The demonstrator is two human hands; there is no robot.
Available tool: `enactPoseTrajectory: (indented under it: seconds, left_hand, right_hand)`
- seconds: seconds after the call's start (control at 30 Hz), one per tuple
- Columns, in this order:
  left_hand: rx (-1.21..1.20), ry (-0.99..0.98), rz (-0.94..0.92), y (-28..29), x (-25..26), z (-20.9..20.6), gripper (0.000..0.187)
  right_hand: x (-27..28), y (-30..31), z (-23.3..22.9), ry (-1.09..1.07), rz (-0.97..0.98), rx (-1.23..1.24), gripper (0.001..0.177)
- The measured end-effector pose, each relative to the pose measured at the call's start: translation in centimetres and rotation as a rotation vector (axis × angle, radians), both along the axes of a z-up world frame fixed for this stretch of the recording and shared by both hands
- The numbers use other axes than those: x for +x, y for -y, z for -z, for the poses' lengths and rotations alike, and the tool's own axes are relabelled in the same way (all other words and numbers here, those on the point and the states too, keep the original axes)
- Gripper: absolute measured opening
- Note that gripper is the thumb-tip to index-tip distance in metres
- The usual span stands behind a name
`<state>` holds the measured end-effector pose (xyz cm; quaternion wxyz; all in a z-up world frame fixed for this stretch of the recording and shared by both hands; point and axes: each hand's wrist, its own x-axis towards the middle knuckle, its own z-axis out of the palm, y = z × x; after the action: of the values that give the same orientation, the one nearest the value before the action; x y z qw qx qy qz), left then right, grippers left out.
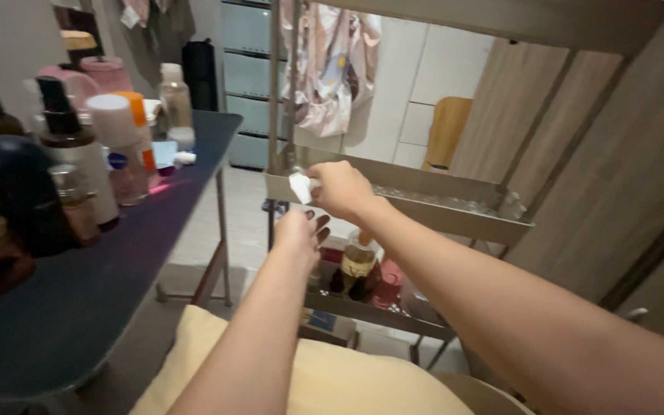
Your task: The person wipes down the shelves of a rolling cart with a white cloth and cleans several cosmetic bottles and a thermometer before placing them back on the shelves.
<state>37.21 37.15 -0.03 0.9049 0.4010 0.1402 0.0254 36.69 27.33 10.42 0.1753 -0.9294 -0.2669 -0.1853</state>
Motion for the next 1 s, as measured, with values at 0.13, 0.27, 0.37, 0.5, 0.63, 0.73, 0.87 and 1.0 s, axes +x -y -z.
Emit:
enactPoseTrajectory:
  seconds: [0.13,0.27,0.37,0.5,0.63,0.73,0.87,1.0]
  left_hand:
    - [0.074,-0.062,0.137,0.2,-1.4,-1.0,0.052]
    - [0.117,-0.1,0.167,1.0,-2.9,-0.9,0.05]
    - [0.14,-0.138,0.166,1.9,-3.6,-0.8,0.051]
    - [0.183,-0.136,0.1,2.5,-4.3,-1.1,0.049]
    - [0.208,-0.165,-0.061,2.4,-4.4,-1.0,0.044]
    - [0.352,-0.16,-0.253,1.7,-4.6,-1.1,0.044]
    - [0.68,-0.323,-0.455,1.0,-5.5,-3.1,0.052]
    - [0.941,-0.176,-0.595,0.2,-5.8,-5.1,0.071]
  right_hand:
    - [-0.5,5.8,-0.2,0.001,0.044,-0.062,0.042]
    - [-1.4,14.0,-0.6,-0.107,0.154,-0.04,0.047]
    - [-2.0,19.5,-0.8,-0.14,0.19,-0.041,0.049]
    - [-1.8,23.9,-0.6,-0.11,0.364,-0.133,0.039]
    - [0.7,25.5,-0.4,-0.259,0.391,0.248,0.042]
    - [2.8,26.1,-0.7,-0.16,0.413,0.381,0.041]
    - [6.3,26.3,-0.7,-0.004,0.575,0.095,0.034]
    - [11.7,25.0,1.2,-0.056,0.694,-0.407,0.028]
